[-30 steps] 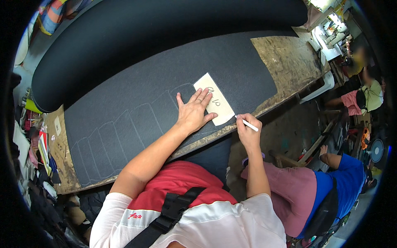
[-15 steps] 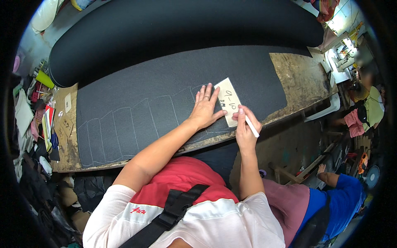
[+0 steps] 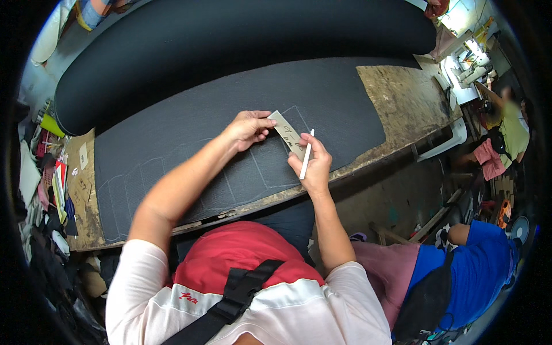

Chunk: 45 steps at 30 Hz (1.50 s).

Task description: The person uses a white chalk-like marker to write on small paper tags and then traces outlines onto a large black fabric roll. They repeatedly place tags on the fabric, write on them, and draw lines on the fabric surface.

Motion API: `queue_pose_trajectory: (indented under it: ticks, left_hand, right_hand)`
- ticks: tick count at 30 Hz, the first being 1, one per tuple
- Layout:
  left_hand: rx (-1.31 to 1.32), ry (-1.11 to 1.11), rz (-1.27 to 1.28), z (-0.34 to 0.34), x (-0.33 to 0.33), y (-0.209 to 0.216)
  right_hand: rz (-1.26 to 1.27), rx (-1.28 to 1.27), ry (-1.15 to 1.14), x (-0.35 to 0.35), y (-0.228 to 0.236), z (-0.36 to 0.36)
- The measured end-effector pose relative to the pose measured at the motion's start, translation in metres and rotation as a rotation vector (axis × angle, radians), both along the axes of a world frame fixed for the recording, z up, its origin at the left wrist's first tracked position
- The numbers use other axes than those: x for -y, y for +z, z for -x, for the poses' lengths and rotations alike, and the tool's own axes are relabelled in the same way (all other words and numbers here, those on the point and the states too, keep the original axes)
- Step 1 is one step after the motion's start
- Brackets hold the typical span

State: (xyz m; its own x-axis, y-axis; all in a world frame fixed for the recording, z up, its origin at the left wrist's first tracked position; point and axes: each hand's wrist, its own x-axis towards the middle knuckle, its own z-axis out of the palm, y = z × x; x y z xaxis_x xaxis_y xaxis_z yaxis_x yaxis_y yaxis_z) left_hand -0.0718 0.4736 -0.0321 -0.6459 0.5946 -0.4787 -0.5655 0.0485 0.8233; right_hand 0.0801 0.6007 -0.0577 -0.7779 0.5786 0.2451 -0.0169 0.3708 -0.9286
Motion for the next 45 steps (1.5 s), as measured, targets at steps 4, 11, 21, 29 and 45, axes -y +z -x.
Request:
queue_pose_trajectory:
  ticks: [4, 11, 21, 29, 45]
  left_hand:
    - [-0.876, 0.02, -0.051, 0.005, 0.003, 0.04]
    - [-1.912, -0.044, -0.304, -0.032, -0.014, 0.037]
    - [-1.513, -0.338, 0.486, -0.078, -0.073, -0.028]
    - [-1.37, -0.482, 0.705, -0.079, -0.078, -0.025]
    - [-1.284, -0.581, 0.725, -0.074, -0.082, -0.018]
  right_hand:
    - [0.531, -0.222, 0.107, -0.013, 0.024, -0.003]
    - [0.962, -0.283, 0.443, -0.079, 0.052, 0.002]
    - [0.181, 0.161, 0.276, -0.135, 0.003, -0.006]
    - [-0.097, 0.334, 0.205, -0.133, 0.019, -0.004]
    - [-0.32, 0.257, 0.194, -0.119, 0.009, 0.111]
